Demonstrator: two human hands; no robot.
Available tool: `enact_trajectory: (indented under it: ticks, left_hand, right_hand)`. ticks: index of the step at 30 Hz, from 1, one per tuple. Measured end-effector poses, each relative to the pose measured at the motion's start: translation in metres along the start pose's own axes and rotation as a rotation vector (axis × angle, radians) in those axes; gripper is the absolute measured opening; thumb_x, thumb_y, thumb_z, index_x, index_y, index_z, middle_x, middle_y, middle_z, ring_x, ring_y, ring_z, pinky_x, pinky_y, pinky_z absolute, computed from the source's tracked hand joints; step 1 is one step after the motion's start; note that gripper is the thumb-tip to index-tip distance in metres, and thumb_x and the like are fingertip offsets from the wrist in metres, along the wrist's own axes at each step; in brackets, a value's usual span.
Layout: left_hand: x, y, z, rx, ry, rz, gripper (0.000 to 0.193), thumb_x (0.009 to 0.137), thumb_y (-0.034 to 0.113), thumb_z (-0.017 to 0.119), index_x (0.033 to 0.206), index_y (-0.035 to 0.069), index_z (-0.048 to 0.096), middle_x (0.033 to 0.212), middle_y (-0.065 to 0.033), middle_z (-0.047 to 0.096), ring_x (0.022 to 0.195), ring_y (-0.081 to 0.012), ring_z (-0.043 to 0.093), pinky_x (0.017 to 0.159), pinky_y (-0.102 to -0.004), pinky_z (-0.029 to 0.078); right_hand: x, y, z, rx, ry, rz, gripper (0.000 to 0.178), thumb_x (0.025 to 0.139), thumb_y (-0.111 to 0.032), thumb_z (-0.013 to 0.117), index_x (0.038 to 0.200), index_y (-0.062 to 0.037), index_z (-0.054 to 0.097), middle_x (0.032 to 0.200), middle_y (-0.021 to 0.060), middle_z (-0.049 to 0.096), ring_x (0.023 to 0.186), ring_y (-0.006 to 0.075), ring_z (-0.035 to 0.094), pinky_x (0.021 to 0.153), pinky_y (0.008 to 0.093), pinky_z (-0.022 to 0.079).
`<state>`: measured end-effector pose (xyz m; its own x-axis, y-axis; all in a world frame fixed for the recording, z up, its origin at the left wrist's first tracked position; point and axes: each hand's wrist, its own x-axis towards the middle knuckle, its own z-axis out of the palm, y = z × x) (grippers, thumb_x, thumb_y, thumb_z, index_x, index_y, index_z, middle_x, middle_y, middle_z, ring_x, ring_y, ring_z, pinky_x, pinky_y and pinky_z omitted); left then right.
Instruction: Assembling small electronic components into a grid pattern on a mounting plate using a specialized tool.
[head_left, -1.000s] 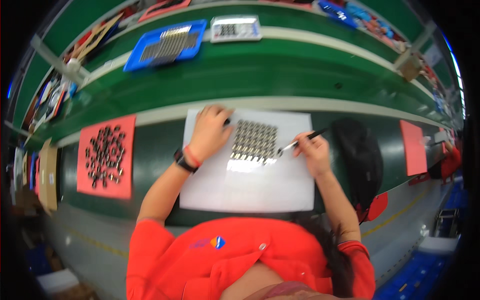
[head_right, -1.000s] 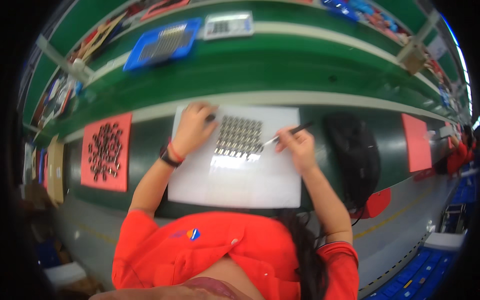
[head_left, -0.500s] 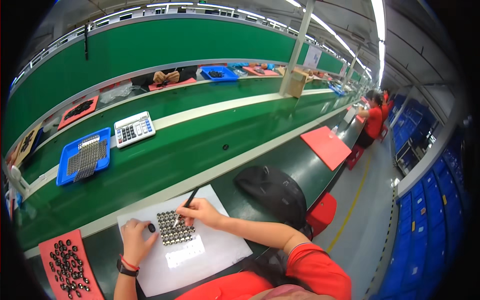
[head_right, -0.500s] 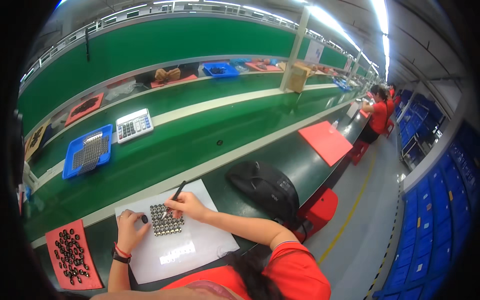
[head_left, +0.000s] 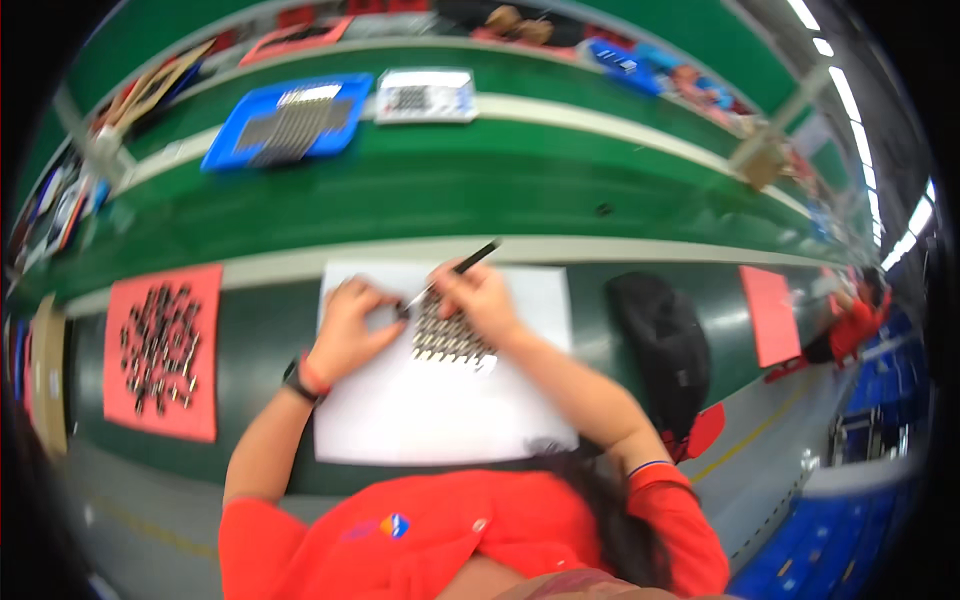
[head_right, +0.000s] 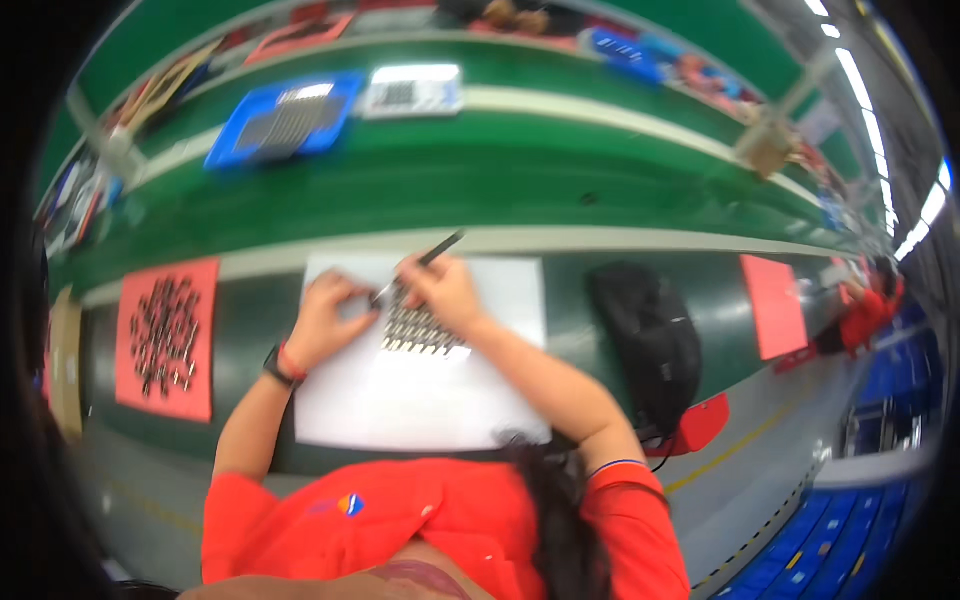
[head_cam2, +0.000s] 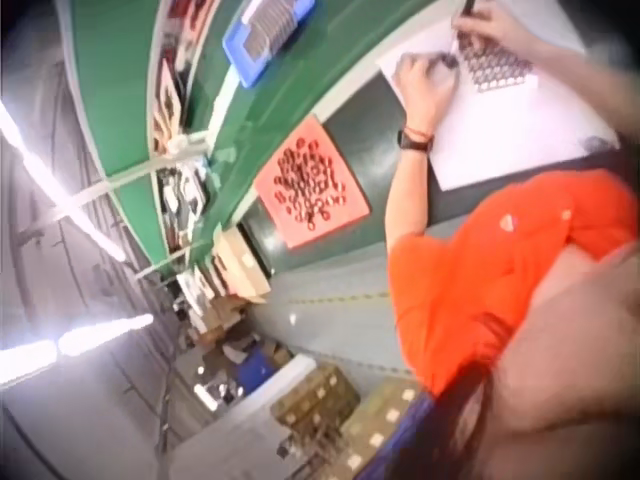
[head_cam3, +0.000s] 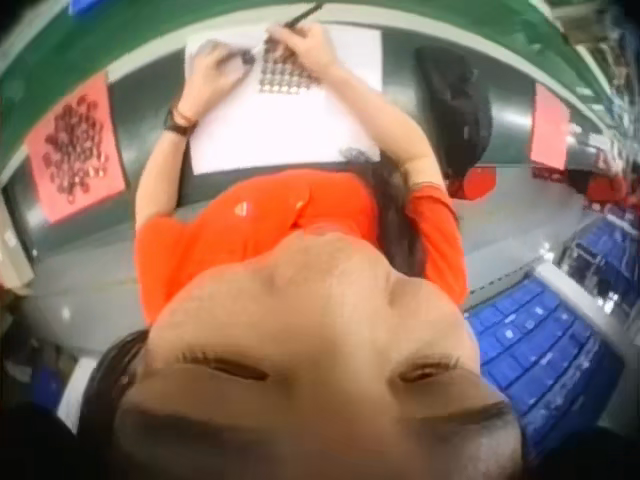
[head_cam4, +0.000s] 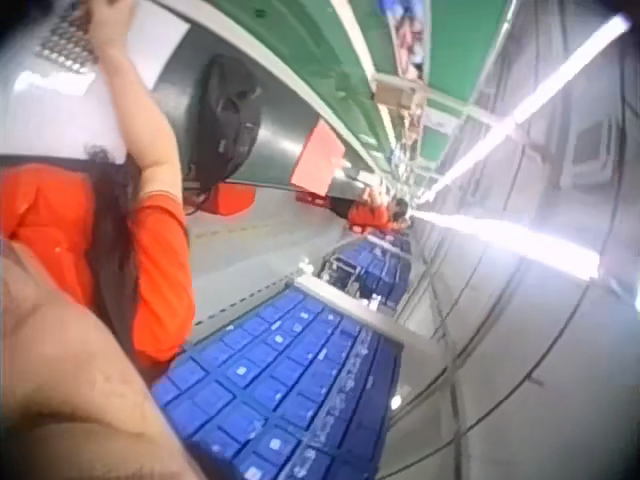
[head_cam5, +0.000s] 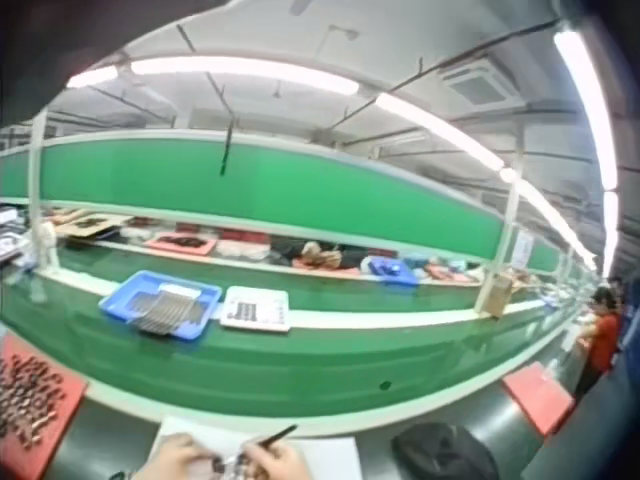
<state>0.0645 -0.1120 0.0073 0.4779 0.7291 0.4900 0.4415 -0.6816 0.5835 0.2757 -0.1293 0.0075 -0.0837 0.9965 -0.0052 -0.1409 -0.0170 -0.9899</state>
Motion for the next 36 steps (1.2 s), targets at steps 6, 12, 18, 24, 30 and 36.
enact_trajectory:
  ticks: [6, 12, 18, 24, 30, 36]
  left_hand:
    - [0.000, -0.005, -0.008, -0.019, -0.033, -0.097, 0.028, 0.064, 0.015, 0.073, 0.092, 0.008, 0.069, 0.084, -0.0081, 0.060, 0.083, -0.0257, 0.056, 0.075, -0.0338, 0.043]
    - [-0.003, 0.006, -0.008, 0.017, -0.058, -0.174, 0.027, 0.065, 0.015, 0.074, 0.091, 0.011, 0.070, 0.087, -0.0047, 0.060, 0.087, -0.0230, 0.054, 0.079, -0.0333, 0.041]
    - [-0.005, 0.009, -0.005, -0.069, -0.086, -0.259, 0.028, 0.064, 0.017, 0.076, 0.092, 0.016, 0.070, 0.087, -0.0003, 0.057, 0.091, -0.0196, 0.051, 0.089, -0.0349, 0.031]
    - [-0.002, 0.011, -0.006, 0.001, -0.051, -0.190, 0.028, 0.063, 0.013, 0.075, 0.090, 0.011, 0.070, 0.087, -0.0043, 0.061, 0.085, -0.0231, 0.054, 0.079, -0.0333, 0.041]
    - [-0.001, 0.009, -0.005, -0.012, -0.060, -0.208, 0.028, 0.063, 0.013, 0.075, 0.091, 0.011, 0.070, 0.088, -0.0039, 0.061, 0.087, -0.0231, 0.053, 0.080, -0.0333, 0.040]
    - [-0.002, 0.012, -0.006, -0.004, -0.059, -0.212, 0.028, 0.063, 0.013, 0.075, 0.091, 0.011, 0.070, 0.088, -0.0036, 0.061, 0.087, -0.0230, 0.053, 0.081, -0.0334, 0.039]
  right_hand:
    - [0.005, -0.005, 0.007, -0.019, -0.026, 0.041, 0.019, 0.088, -0.016, 0.062, 0.093, 0.0018, 0.062, 0.076, 0.0045, 0.061, 0.058, 0.0078, 0.054, 0.055, 0.0202, 0.043]
    - [0.000, -0.006, 0.009, -0.035, -0.018, 0.053, 0.019, 0.087, -0.015, 0.062, 0.095, 0.0024, 0.062, 0.079, 0.0062, 0.062, 0.059, 0.0080, 0.054, 0.055, 0.0197, 0.043]
    - [-0.004, -0.007, 0.010, -0.062, 0.008, 0.068, 0.017, 0.087, -0.015, 0.062, 0.095, 0.0008, 0.063, 0.080, 0.0054, 0.063, 0.059, 0.0069, 0.054, 0.054, 0.0191, 0.043]
    - [-0.003, -0.007, 0.009, -0.087, 0.010, 0.072, 0.018, 0.086, -0.015, 0.063, 0.096, 0.0007, 0.062, 0.081, 0.0056, 0.063, 0.059, 0.0065, 0.055, 0.053, 0.0188, 0.043]
    - [-0.002, -0.008, 0.011, -0.097, 0.014, 0.069, 0.018, 0.087, -0.014, 0.062, 0.096, 0.0019, 0.062, 0.081, 0.0055, 0.063, 0.060, 0.0070, 0.054, 0.055, 0.0194, 0.044]
    - [-0.004, -0.008, 0.010, -0.104, 0.014, 0.073, 0.019, 0.087, -0.014, 0.062, 0.096, 0.0024, 0.062, 0.082, 0.0057, 0.063, 0.061, 0.0073, 0.054, 0.056, 0.0197, 0.044]
